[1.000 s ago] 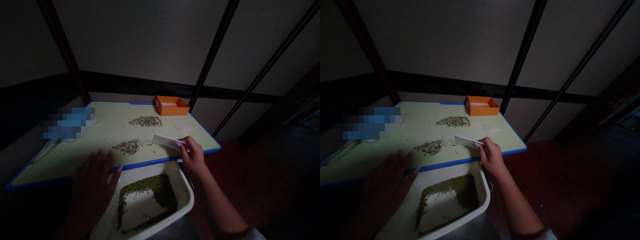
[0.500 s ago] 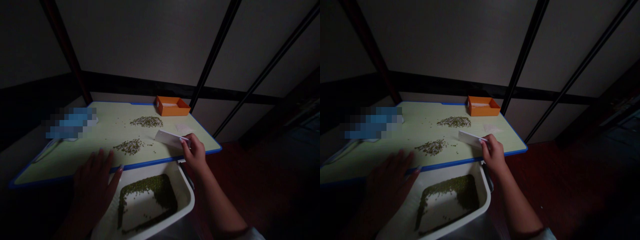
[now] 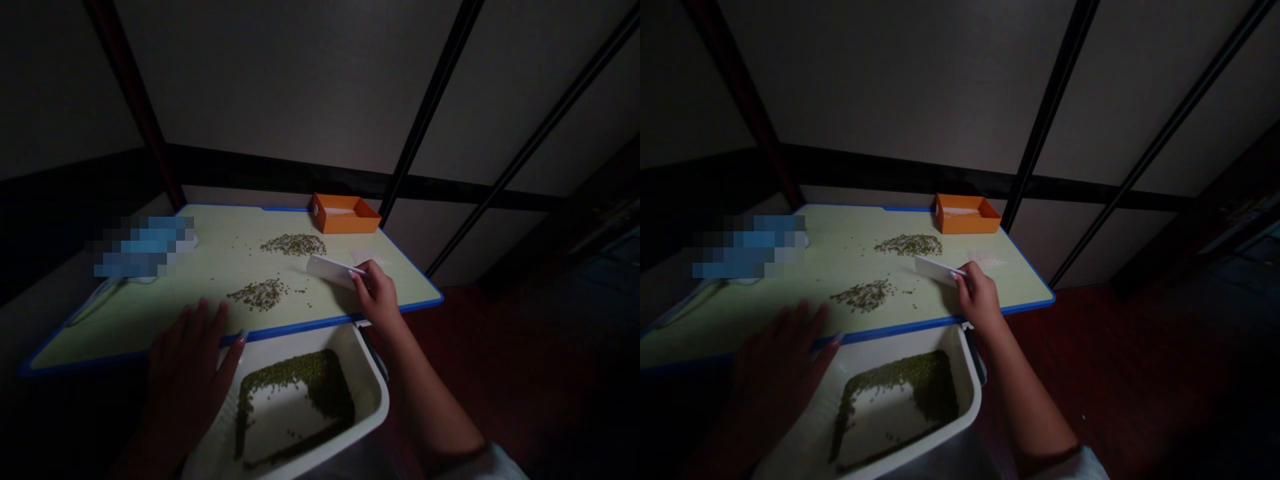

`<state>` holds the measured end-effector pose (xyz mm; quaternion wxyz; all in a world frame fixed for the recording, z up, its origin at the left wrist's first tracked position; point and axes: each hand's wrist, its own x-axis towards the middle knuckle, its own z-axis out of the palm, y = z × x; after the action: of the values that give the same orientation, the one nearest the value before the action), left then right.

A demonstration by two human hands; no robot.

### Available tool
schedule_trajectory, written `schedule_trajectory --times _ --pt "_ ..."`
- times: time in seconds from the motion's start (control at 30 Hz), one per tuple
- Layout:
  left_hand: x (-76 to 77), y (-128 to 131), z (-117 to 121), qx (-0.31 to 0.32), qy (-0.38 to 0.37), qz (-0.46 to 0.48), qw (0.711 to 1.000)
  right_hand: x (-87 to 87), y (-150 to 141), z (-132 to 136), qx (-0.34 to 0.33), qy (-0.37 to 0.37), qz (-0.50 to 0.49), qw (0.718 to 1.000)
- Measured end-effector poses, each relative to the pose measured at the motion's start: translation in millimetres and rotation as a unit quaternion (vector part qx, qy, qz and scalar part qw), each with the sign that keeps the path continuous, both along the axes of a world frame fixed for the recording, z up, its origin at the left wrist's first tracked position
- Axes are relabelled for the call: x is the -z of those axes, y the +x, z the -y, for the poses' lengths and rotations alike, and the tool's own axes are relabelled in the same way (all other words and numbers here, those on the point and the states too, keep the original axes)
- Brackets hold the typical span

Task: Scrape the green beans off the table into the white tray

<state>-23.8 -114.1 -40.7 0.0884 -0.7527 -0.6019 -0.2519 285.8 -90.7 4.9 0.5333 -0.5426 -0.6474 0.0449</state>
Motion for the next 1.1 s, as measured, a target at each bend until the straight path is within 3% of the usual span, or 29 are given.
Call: schedule_trajectory --times 0.63,0.8,1.1 --pt "-1.7 0 1 0.003 -0.007 0.008 1.000 -3.7 12 25 -0.068 -0.018 -0.020 0.997" --pt "-2.8 1 2 0.006 -0.010 0.016 1.000 -4.8 11 16 -0.052 -0.009 -0.039 0.998" --pt "-2.2 1 3 0.009 -0.005 0.022 1.000 -4.7 11 10 -0.094 -0.025 -0.028 0.995"
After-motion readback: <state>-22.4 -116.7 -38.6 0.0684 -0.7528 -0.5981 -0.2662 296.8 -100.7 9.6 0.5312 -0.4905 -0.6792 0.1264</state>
